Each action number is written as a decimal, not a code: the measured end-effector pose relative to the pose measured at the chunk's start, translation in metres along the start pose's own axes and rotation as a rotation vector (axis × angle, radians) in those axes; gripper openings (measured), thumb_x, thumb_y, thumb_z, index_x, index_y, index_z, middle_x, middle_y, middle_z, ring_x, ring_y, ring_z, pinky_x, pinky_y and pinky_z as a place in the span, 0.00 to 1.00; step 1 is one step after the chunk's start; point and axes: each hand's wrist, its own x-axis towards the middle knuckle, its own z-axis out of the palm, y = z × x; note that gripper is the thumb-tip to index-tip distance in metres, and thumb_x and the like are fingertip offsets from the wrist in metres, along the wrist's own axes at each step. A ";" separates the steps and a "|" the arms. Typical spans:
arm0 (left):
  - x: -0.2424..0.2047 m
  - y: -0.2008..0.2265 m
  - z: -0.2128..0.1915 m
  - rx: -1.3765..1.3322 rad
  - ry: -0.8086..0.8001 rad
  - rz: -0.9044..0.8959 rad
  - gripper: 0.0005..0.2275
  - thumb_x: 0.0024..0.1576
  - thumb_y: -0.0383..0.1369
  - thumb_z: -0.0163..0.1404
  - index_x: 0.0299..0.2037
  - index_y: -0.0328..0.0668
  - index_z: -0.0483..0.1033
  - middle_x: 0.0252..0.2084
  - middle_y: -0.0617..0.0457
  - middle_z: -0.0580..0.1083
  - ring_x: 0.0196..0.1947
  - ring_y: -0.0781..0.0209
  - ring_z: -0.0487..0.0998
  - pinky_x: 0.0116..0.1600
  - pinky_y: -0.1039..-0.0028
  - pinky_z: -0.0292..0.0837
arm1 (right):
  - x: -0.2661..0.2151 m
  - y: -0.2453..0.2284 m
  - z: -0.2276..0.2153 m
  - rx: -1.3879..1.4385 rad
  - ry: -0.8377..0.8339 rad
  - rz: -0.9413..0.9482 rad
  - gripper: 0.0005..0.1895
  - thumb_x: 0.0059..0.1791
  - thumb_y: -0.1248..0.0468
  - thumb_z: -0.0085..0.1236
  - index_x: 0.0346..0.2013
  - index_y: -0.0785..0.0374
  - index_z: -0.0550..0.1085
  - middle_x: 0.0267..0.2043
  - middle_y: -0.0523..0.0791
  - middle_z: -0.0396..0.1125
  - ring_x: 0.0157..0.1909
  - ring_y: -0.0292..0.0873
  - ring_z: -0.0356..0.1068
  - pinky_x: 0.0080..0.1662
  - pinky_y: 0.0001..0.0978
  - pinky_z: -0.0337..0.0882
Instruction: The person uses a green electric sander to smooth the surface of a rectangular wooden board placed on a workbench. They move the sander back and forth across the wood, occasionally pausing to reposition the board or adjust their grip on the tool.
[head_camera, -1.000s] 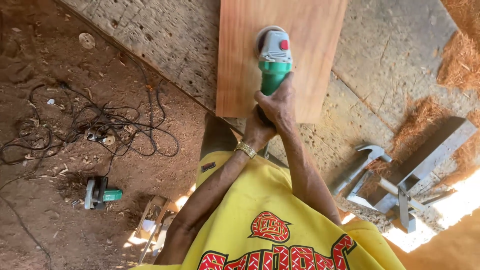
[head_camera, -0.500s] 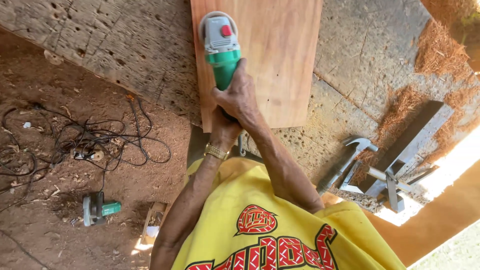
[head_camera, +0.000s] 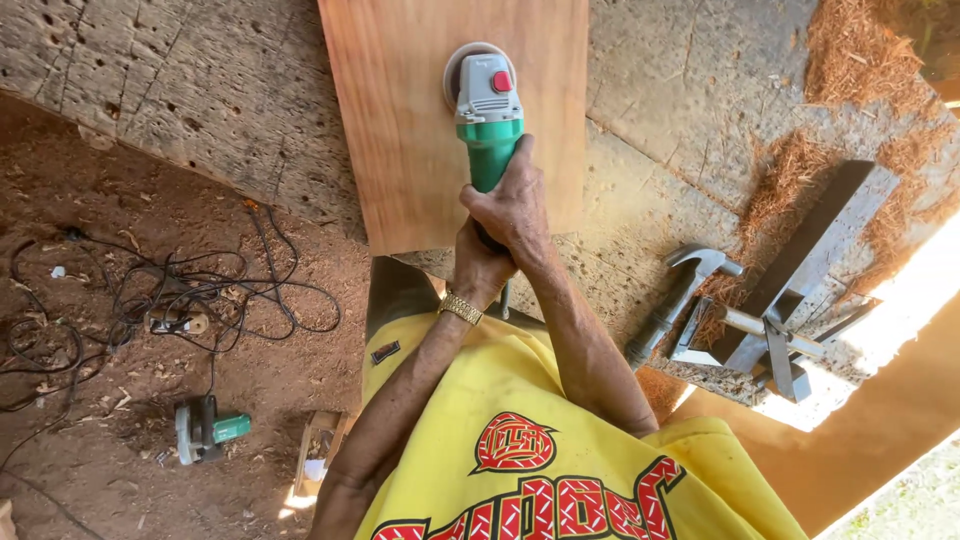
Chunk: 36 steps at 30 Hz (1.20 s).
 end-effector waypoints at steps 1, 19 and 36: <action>0.001 0.001 0.005 0.043 -0.013 -0.008 0.30 0.48 0.37 0.66 0.56 0.30 0.65 0.45 0.47 0.79 0.44 0.63 0.82 0.48 0.73 0.81 | 0.000 0.004 -0.004 0.026 0.006 0.011 0.32 0.36 0.63 0.65 0.47 0.68 0.57 0.32 0.58 0.72 0.35 0.58 0.78 0.37 0.48 0.79; -0.010 -0.014 0.065 0.288 -0.011 -0.050 0.32 0.42 0.44 0.69 0.52 0.35 0.68 0.41 0.47 0.80 0.42 0.55 0.83 0.50 0.69 0.80 | -0.015 0.072 -0.043 0.026 0.174 -0.010 0.38 0.38 0.61 0.67 0.57 0.68 0.59 0.44 0.54 0.69 0.44 0.53 0.72 0.47 0.46 0.74; 0.047 0.006 -0.070 -0.255 0.041 -0.023 0.24 0.54 0.29 0.59 0.58 0.32 0.64 0.50 0.47 0.76 0.49 0.58 0.79 0.54 0.69 0.81 | 0.049 -0.043 0.070 -0.013 -0.080 -0.216 0.32 0.39 0.65 0.65 0.49 0.71 0.57 0.38 0.58 0.72 0.37 0.54 0.79 0.36 0.39 0.84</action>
